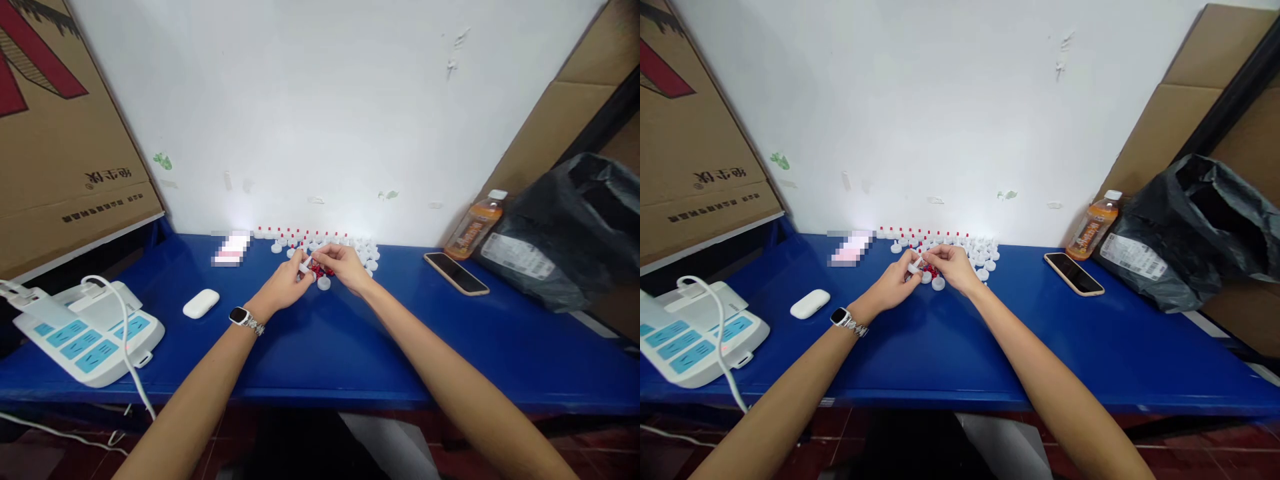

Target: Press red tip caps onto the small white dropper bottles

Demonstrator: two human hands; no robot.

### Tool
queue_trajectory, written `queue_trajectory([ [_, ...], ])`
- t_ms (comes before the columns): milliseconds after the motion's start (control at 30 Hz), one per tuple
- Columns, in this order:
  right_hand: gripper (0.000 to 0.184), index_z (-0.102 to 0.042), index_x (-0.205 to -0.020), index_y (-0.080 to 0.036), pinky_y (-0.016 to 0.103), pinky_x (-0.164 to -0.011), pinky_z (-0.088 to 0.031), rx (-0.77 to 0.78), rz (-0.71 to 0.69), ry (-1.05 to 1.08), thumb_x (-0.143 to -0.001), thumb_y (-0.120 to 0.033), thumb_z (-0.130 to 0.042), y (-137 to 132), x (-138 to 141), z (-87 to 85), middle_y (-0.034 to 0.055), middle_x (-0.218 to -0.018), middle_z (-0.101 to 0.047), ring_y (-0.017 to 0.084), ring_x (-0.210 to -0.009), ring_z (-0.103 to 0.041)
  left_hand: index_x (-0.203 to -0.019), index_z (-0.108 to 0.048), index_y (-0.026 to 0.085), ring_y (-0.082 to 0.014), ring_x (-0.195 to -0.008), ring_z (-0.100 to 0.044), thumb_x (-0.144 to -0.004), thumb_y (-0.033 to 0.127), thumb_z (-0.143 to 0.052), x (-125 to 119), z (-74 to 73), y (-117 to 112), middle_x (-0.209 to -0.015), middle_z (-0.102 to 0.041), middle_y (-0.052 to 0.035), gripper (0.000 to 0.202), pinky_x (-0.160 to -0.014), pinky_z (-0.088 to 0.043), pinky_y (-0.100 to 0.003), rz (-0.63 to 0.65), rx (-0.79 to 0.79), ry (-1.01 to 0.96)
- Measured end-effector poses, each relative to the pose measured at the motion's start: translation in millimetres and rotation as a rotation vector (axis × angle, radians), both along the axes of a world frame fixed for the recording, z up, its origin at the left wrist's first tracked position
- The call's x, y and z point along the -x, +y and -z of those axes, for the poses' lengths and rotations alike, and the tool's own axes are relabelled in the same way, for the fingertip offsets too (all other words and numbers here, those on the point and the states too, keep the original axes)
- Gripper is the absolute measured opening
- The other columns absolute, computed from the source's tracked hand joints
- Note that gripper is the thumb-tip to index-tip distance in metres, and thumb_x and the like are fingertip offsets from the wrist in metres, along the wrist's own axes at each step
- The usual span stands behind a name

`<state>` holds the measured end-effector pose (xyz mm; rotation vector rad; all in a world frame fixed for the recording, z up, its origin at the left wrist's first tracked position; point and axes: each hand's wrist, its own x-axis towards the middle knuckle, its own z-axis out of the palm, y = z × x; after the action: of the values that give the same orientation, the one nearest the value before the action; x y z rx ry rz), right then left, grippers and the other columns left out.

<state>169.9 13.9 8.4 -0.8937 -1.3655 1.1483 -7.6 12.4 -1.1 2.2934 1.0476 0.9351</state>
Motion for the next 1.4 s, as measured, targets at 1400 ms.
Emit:
queue_trajectory([
  [1400,0.035,-0.058,-0.073,-0.021,0.028,-0.057,-0.041,-0.220,0.188,-0.291,-0.087,-0.053,-0.060,-0.3,3.7,17.3,-0.0007,-0.062,-0.059,0.014,-0.057,-0.051,-0.105,-0.073,0.018,-0.0192,-0.093,-0.057,-0.093,0.045,-0.055,44.7,14.9,46.1,-0.106,-0.057,-0.0080,0.034,-0.078,-0.047,-0.031,-0.236,-0.077,-0.131],
])
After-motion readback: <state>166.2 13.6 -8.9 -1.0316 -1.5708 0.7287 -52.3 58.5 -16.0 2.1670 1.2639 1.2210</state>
